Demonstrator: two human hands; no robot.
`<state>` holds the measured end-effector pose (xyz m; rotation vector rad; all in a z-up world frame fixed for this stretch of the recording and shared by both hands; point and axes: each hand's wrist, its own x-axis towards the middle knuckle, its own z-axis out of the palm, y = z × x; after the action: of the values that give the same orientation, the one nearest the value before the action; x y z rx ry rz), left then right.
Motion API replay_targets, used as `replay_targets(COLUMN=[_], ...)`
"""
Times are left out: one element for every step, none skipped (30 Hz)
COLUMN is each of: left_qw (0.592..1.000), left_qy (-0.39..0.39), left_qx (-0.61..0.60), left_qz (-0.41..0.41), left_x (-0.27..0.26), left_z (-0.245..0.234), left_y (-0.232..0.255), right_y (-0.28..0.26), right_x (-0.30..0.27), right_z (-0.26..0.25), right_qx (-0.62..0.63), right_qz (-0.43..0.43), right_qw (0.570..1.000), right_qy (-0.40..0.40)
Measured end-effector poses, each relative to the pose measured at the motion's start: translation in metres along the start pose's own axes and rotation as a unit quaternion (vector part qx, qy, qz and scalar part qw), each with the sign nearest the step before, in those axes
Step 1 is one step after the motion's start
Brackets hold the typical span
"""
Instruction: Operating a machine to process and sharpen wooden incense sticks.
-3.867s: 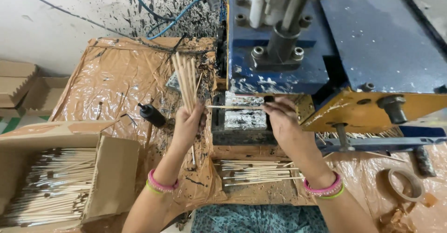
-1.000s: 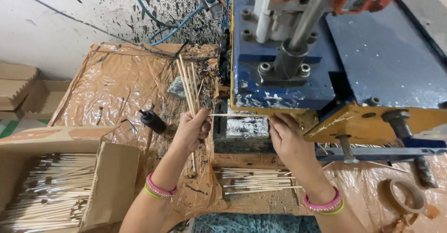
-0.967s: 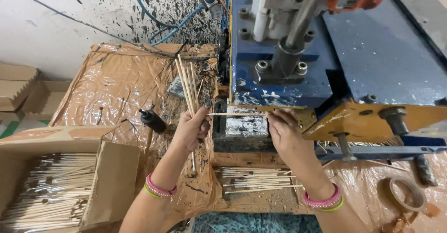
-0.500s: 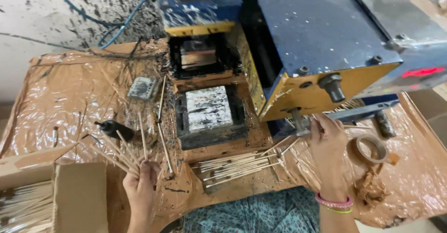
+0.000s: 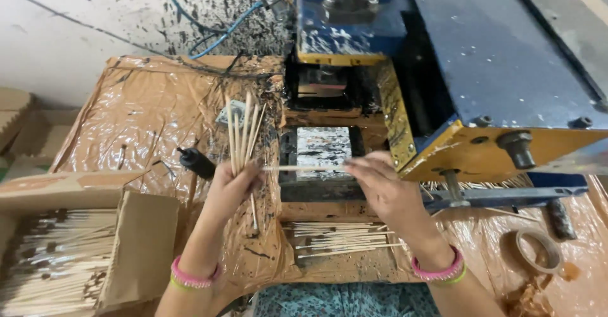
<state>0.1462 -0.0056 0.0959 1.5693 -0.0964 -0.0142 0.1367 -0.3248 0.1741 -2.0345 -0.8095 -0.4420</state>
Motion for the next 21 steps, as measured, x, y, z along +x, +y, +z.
replay_targets(left_qw=[0.999,0.996,0.996,0.990,0.978,0.978,0.967,0.953,0.952,0.950,0.948,0.948,0.950,0.952,0.953,0.958,0.962,0.963,0.981,0.992,0.992], left_qy=[0.030,0.058,0.066,0.056,0.047,0.048,0.035,0.021,0.020,0.018,0.017,0.014,0.016,0.020,0.019,0.027,0.036,0.034,0.059,0.082,0.080], left_qx=[-0.021,-0.040,-0.039,-0.112,-0.184,-0.184,-0.237,-0.291,-0.292,-0.297,-0.301,-0.300,-0.293,-0.286,-0.285,-0.268,-0.251,-0.250,-0.175,-0.098,-0.097], left_qz=[-0.027,-0.054,-0.054,-0.070,-0.084,-0.086,-0.085,-0.087,-0.093,-0.097,-0.102,-0.101,-0.102,-0.106,-0.106,-0.103,-0.099,-0.099,-0.061,-0.023,-0.023], left_x=[0.012,0.026,0.031,0.039,0.048,0.050,0.054,0.054,0.050,0.051,0.050,0.052,0.053,0.052,0.050,0.046,0.042,0.037,0.032,0.027,0.014], left_z=[0.001,0.000,0.006,0.013,0.019,0.018,0.018,0.021,0.022,0.022,0.022,0.022,0.022,0.022,0.022,0.024,0.025,0.026,0.026,0.027,0.024], left_y=[0.003,0.007,-0.002,-0.010,-0.019,-0.022,-0.025,-0.030,-0.032,-0.030,-0.027,-0.026,-0.025,-0.025,-0.020,-0.015,-0.011,-0.015,-0.020,-0.025,-0.043], right_y=[-0.001,-0.002,0.007,0.015,0.025,0.020,0.016,0.011,0.017,0.024,0.029,0.032,0.034,0.035,0.031,0.026,0.021,0.020,0.020,0.020,0.018], right_x=[0.011,0.022,0.018,0.015,0.011,0.013,0.015,0.013,0.005,-0.001,-0.006,-0.005,-0.005,-0.006,0.001,0.008,0.015,0.015,0.015,0.014,0.009], right_z=[0.003,0.008,0.011,0.014,0.018,0.018,0.018,0.017,0.021,0.024,0.027,0.027,0.027,0.027,0.024,0.021,0.017,0.018,0.019,0.020,0.017], right_qx=[-0.108,-0.213,-0.208,-0.222,-0.237,-0.235,-0.217,-0.199,-0.199,-0.208,-0.217,-0.218,-0.230,-0.240,-0.240,-0.243,-0.246,-0.247,-0.242,-0.238,-0.239], right_qz=[-0.035,-0.070,-0.075,-0.062,-0.049,-0.048,-0.035,-0.020,-0.015,0.023,0.061,0.061,0.094,0.129,0.131,0.087,0.043,0.044,0.000,-0.044,-0.042], right_qw=[0.993,0.974,0.975,0.973,0.970,0.970,0.976,0.980,0.980,0.978,0.974,0.974,0.969,0.962,0.962,0.966,0.968,0.968,0.970,0.969,0.969], right_qy=[-0.018,-0.030,-0.033,-0.030,-0.026,-0.027,-0.009,0.007,0.004,0.006,0.009,0.012,0.005,-0.003,-0.002,0.009,0.020,0.021,0.036,0.050,0.051])
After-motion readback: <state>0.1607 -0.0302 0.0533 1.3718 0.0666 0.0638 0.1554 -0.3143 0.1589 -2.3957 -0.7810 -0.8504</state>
